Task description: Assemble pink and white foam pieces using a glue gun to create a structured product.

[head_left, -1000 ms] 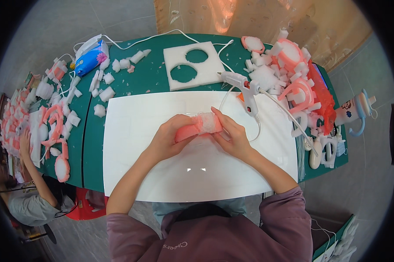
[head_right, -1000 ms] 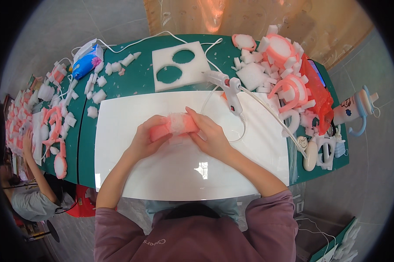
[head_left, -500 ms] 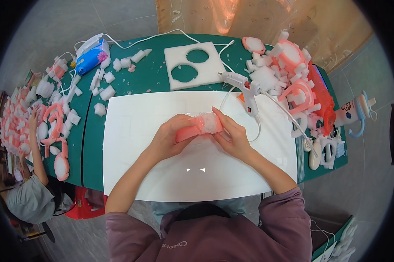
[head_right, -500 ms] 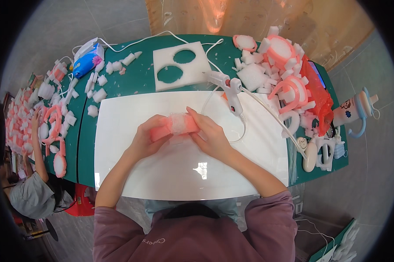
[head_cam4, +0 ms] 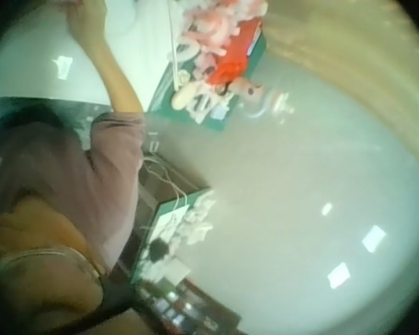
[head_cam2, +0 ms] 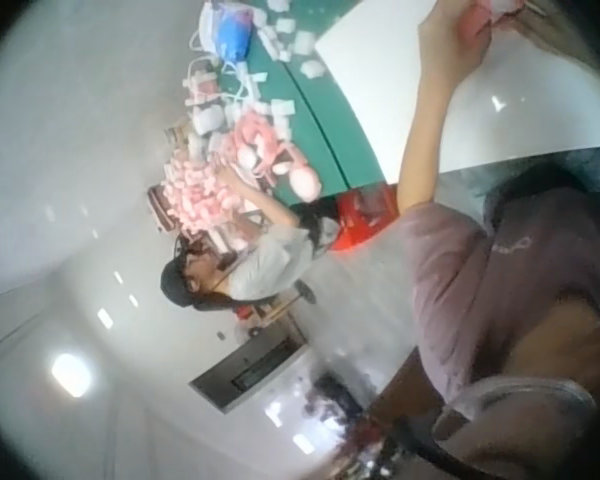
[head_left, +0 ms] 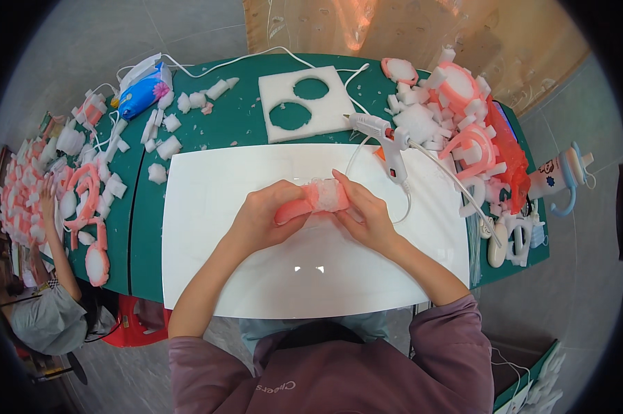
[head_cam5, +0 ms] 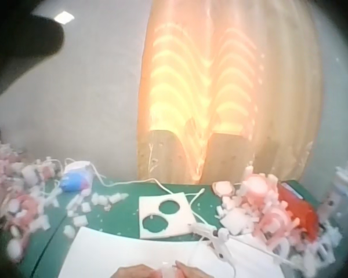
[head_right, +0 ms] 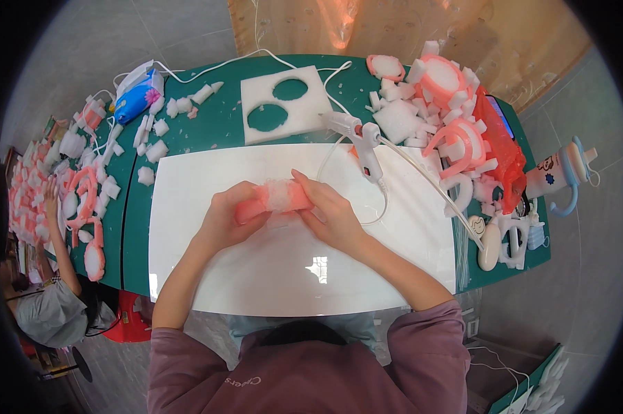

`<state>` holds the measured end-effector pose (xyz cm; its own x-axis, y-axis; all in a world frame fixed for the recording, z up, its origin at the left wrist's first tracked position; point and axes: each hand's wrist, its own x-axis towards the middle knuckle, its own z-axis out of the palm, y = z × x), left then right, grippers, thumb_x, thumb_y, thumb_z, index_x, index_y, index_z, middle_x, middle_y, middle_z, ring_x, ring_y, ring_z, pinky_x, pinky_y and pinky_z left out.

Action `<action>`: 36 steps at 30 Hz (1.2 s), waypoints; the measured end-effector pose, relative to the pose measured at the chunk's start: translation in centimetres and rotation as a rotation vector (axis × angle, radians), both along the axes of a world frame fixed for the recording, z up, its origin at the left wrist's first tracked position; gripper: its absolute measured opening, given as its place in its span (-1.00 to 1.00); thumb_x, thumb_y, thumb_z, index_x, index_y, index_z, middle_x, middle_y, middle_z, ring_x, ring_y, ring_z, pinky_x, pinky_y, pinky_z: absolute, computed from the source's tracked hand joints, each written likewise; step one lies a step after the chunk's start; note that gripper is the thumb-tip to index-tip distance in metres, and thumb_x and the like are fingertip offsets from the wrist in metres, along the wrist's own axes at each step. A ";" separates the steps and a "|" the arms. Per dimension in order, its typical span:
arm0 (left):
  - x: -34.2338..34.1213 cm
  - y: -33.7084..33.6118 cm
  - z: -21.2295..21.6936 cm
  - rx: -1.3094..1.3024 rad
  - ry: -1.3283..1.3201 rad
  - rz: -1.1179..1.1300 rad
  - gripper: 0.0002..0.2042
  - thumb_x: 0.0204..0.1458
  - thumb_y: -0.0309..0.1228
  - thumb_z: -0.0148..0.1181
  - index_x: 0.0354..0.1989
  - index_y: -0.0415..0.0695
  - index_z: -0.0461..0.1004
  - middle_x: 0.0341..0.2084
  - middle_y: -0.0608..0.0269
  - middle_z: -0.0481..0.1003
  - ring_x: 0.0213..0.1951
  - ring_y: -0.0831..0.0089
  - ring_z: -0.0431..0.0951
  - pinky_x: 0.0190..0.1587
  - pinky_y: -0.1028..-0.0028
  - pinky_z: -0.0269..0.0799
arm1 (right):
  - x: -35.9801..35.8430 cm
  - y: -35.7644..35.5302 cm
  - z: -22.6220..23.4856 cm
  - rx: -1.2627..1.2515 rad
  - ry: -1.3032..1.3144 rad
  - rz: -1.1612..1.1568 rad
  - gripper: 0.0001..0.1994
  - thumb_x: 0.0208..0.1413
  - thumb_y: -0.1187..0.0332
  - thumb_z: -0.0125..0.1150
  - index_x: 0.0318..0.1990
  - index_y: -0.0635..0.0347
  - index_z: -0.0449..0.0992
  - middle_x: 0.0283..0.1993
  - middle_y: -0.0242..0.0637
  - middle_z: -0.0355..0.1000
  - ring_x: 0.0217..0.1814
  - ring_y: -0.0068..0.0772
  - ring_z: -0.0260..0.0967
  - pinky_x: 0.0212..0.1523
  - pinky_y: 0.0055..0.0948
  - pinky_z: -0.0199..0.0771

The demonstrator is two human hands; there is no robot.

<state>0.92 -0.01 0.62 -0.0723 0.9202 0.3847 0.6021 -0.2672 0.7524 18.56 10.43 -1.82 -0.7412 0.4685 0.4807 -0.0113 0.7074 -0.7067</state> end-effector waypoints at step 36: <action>-0.3 0.5 -1.4 0.084 0.017 -0.017 -0.70 -0.28 -0.56 0.22 -0.31 -0.11 0.32 -0.49 0.18 0.42 -0.46 0.26 0.46 -0.41 0.48 0.37 | -0.2 -0.2 -0.2 -0.015 -0.023 -0.022 -0.34 -0.23 0.65 0.10 0.15 0.24 0.09 -0.12 -0.07 0.30 -0.12 -0.11 0.28 -0.12 -0.39 0.30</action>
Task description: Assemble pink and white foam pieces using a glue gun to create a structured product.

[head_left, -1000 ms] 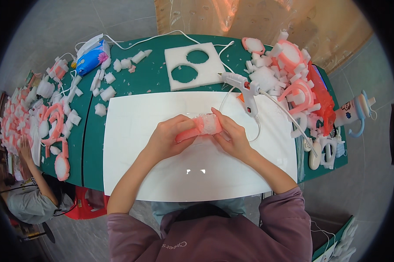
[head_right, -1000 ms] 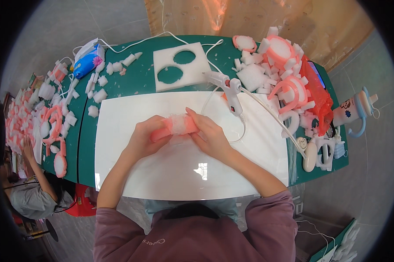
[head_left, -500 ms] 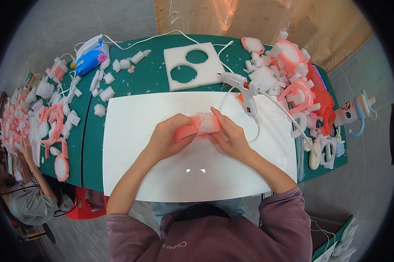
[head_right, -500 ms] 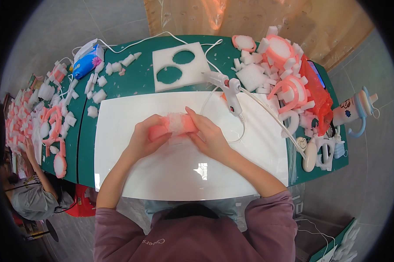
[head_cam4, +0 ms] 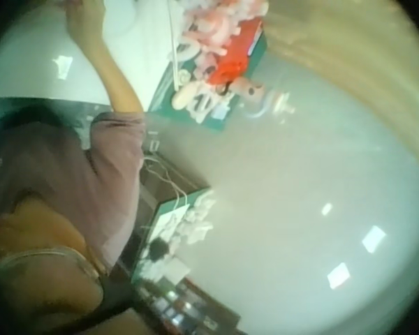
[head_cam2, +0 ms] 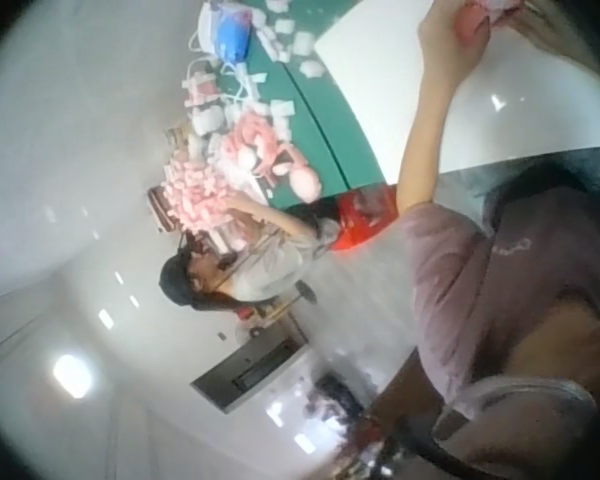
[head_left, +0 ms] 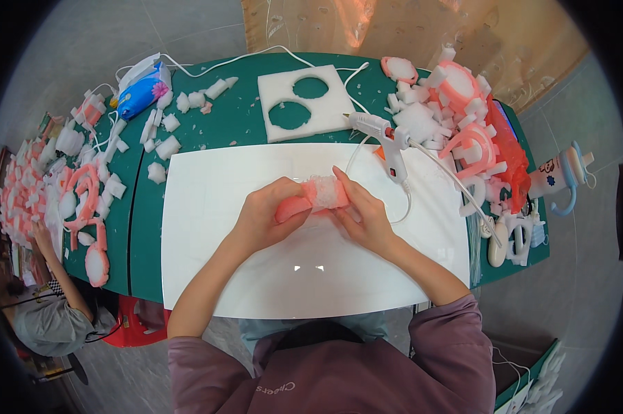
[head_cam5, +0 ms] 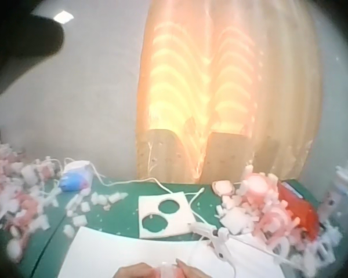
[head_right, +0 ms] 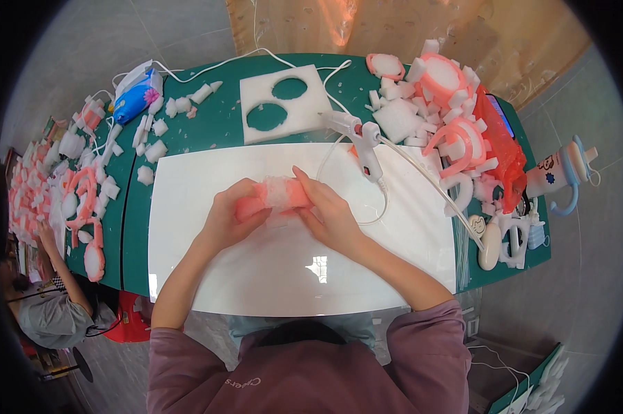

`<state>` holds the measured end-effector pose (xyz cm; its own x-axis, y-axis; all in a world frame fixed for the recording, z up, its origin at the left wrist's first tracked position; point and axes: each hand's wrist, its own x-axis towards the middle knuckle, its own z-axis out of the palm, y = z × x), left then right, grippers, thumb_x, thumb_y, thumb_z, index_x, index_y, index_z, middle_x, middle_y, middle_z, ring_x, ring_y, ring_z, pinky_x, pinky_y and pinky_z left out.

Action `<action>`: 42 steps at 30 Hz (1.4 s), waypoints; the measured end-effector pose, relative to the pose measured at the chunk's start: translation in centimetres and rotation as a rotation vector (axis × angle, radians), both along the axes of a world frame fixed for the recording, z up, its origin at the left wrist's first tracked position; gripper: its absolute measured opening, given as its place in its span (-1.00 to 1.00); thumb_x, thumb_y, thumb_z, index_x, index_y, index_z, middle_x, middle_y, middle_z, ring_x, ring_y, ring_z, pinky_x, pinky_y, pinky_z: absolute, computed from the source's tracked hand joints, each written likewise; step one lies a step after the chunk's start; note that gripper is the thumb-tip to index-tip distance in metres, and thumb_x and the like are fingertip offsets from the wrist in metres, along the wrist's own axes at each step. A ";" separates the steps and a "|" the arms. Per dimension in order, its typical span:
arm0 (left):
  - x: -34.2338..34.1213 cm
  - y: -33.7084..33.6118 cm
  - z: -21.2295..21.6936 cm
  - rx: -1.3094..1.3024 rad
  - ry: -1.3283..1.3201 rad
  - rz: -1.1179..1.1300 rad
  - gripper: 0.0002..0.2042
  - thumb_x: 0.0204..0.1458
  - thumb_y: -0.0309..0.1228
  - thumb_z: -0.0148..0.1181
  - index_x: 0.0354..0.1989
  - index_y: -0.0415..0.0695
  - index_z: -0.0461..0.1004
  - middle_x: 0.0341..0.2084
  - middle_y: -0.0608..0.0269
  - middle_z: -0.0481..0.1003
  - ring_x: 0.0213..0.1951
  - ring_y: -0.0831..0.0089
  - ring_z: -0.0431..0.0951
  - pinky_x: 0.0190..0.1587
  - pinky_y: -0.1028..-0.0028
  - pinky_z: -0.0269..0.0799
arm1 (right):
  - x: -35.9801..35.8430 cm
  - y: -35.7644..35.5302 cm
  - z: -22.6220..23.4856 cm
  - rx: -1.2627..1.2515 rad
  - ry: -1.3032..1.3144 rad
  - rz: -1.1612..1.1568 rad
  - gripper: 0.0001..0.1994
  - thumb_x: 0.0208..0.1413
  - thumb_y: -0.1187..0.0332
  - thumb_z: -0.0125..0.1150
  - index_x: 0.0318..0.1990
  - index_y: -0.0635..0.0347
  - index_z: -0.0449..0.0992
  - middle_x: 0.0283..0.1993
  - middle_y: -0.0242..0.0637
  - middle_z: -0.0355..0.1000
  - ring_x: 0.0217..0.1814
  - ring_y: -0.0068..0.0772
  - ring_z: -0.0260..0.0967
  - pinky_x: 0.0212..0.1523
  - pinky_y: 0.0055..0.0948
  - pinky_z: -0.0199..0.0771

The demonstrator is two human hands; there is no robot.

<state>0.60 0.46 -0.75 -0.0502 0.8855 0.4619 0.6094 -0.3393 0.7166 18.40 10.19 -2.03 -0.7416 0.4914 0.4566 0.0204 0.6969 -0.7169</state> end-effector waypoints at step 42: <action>-0.2 -0.1 0.8 -0.081 -0.001 -0.077 -0.75 -0.29 -0.65 0.16 -0.34 -0.19 0.40 -0.45 0.15 0.38 -0.40 0.24 0.41 -0.36 0.49 0.31 | 0.0 0.0 0.2 0.002 0.013 0.005 -0.35 -0.22 0.63 0.10 0.14 0.23 0.10 -0.18 -0.09 0.32 -0.18 -0.15 0.29 -0.18 -0.40 0.31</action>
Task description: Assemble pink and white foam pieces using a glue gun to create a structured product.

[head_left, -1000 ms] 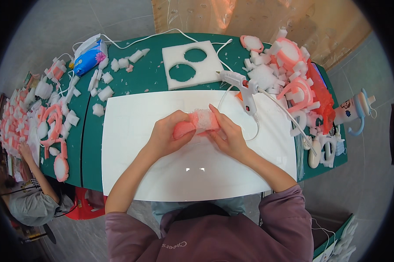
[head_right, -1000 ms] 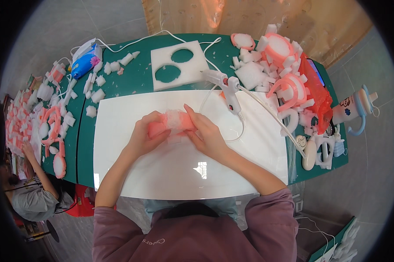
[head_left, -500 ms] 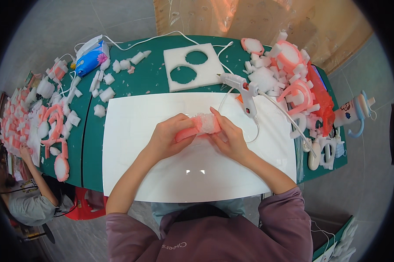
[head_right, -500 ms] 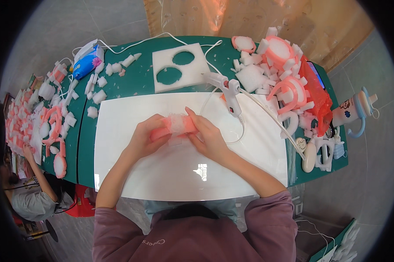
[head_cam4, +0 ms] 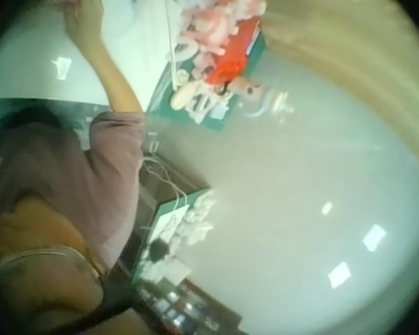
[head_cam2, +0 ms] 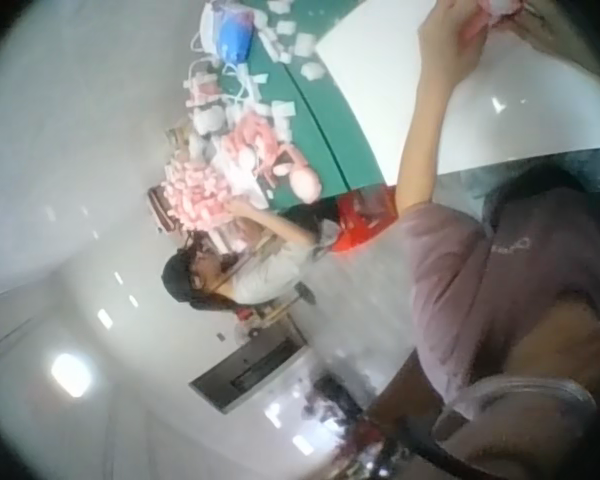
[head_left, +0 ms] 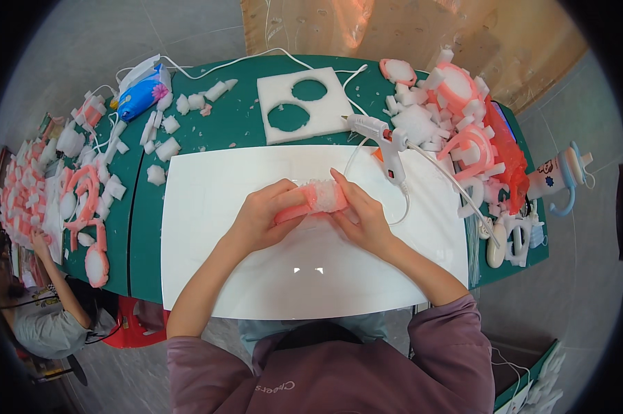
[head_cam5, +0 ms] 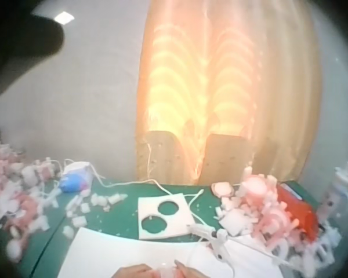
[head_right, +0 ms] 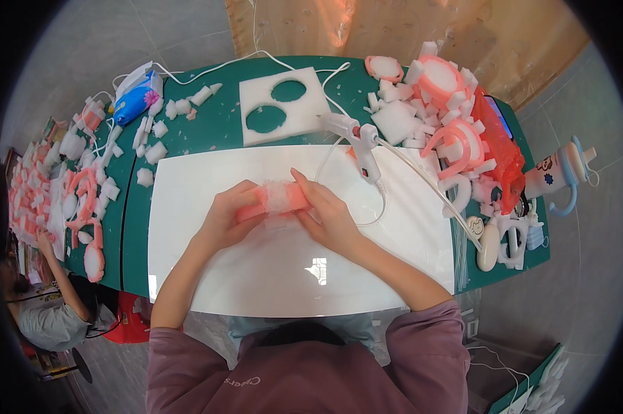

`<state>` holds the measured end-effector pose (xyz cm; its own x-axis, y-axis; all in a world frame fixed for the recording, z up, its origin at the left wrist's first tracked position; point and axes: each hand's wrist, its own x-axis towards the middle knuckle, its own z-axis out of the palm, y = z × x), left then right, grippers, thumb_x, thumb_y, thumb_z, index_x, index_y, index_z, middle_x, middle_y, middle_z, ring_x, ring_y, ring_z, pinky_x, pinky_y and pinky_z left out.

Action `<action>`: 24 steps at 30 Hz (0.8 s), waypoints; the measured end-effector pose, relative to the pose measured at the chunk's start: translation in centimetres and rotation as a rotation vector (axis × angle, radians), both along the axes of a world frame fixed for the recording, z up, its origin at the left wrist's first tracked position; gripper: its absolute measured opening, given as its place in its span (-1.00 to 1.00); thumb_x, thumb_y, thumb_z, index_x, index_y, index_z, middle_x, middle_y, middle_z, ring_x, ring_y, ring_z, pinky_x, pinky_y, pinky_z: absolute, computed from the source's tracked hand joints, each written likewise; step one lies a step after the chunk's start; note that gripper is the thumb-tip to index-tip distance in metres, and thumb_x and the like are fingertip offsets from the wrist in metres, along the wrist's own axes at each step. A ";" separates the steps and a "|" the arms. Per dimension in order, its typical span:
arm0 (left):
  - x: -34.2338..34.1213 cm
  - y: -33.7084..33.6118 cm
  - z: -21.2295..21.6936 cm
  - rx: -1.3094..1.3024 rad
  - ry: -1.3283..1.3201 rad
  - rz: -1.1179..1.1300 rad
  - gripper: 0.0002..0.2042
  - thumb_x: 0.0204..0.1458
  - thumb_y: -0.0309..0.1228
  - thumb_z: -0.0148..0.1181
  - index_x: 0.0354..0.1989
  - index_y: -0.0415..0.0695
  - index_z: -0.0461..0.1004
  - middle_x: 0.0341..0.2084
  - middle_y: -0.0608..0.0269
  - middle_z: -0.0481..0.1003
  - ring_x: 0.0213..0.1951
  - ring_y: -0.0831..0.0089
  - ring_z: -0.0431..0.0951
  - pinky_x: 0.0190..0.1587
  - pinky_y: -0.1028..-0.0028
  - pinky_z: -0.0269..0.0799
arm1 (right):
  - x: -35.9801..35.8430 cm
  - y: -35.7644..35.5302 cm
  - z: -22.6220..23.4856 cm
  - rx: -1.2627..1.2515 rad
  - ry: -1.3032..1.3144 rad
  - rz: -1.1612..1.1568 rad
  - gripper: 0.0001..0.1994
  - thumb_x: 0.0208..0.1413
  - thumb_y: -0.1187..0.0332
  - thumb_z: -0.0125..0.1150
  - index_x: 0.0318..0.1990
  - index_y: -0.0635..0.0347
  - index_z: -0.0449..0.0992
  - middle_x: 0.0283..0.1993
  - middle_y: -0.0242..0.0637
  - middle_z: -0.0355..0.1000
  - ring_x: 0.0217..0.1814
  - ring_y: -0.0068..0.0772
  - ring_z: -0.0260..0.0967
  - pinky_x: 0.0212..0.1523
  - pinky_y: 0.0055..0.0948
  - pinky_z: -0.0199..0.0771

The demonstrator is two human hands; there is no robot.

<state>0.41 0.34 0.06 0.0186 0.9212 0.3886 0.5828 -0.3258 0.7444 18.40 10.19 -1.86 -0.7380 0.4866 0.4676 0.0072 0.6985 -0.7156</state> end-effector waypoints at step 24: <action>0.4 -0.6 0.1 0.070 0.069 0.136 -0.61 -0.24 -0.44 0.24 -0.18 -0.13 0.30 -0.37 0.11 0.41 -0.38 0.15 0.46 -0.35 0.39 0.39 | 0.1 0.0 0.1 -0.025 -0.007 -0.002 -0.40 -0.22 0.64 0.10 0.10 0.22 0.17 -0.17 -0.08 0.31 -0.17 -0.12 0.30 -0.15 -0.40 0.31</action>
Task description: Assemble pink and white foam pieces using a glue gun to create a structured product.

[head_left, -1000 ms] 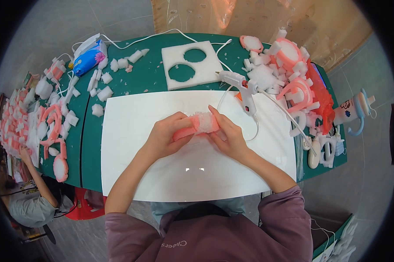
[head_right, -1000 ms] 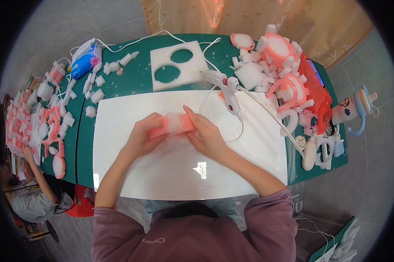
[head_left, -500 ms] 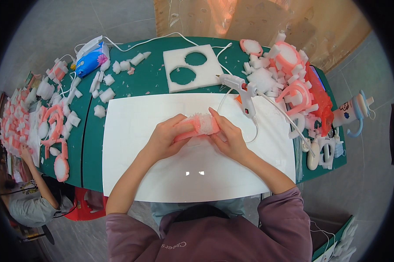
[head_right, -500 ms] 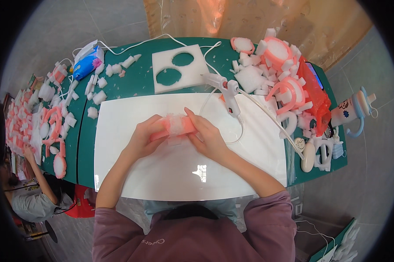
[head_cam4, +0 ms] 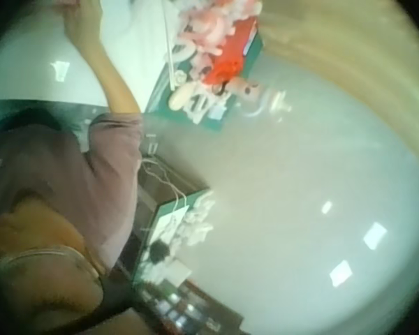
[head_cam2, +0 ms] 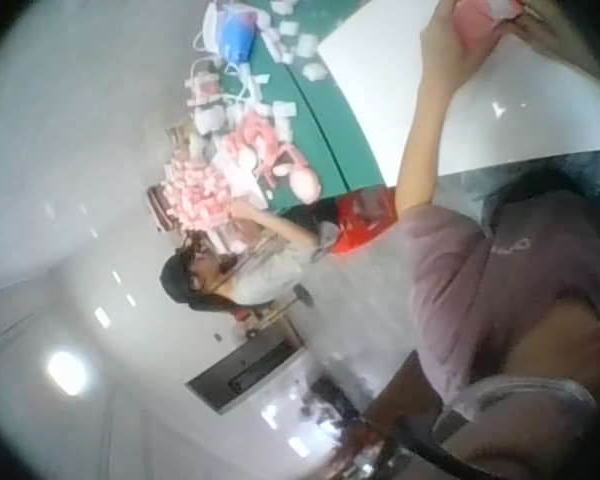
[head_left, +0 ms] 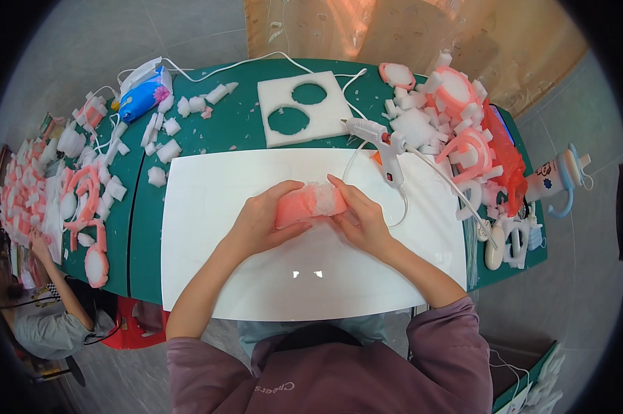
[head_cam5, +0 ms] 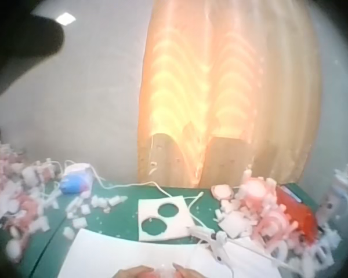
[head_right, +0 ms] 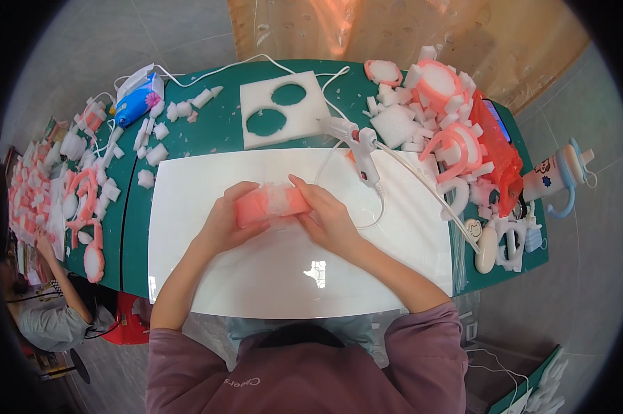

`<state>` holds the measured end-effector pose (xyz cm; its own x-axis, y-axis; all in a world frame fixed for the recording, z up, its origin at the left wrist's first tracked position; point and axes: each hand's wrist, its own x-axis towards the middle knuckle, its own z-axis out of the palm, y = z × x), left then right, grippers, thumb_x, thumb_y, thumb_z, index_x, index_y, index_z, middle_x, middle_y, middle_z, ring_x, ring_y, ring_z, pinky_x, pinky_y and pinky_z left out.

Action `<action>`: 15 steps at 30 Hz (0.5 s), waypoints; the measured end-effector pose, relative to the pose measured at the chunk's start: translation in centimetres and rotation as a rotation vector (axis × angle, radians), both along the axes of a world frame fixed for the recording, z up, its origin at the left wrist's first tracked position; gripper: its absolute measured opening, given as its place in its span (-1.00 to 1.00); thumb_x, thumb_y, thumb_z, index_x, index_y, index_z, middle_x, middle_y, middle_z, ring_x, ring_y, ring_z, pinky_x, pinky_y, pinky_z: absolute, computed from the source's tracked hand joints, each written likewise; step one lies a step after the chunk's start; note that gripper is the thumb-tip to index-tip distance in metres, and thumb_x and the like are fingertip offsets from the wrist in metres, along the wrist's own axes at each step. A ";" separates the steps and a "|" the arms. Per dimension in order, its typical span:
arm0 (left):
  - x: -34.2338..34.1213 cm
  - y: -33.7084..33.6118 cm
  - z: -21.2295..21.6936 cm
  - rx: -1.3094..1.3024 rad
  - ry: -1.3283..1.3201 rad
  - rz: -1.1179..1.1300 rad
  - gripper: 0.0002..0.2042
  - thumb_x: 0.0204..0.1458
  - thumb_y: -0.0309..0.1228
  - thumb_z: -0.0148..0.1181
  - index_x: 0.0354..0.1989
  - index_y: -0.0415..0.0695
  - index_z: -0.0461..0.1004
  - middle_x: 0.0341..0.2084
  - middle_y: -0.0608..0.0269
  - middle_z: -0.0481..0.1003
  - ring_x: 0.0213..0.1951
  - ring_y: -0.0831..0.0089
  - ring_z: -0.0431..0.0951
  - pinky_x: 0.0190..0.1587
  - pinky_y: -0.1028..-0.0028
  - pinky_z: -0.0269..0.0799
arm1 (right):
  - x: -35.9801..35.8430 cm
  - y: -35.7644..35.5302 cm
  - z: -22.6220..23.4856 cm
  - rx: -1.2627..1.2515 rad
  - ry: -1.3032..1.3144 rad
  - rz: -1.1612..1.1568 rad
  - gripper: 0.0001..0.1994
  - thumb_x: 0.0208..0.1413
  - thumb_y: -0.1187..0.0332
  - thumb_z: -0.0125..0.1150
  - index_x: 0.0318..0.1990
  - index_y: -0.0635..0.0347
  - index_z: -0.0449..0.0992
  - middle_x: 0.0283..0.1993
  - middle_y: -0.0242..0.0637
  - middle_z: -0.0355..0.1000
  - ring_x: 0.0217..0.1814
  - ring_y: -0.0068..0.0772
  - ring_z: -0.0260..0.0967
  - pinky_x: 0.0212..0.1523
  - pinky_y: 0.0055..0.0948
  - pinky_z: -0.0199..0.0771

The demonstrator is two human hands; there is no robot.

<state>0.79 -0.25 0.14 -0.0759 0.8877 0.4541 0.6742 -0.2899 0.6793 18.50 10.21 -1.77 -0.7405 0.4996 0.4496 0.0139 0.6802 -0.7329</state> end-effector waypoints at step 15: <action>-0.1 0.1 0.0 -0.017 0.028 -0.037 -0.55 -0.24 -0.40 0.24 -0.13 -0.18 0.25 -0.34 0.06 0.43 -0.35 0.14 0.47 -0.31 0.39 0.40 | -0.1 0.2 -0.3 0.003 0.044 -0.004 -0.51 -0.22 0.64 0.10 -0.01 0.25 0.27 -0.18 -0.10 0.33 -0.16 -0.15 0.31 -0.17 -0.42 0.32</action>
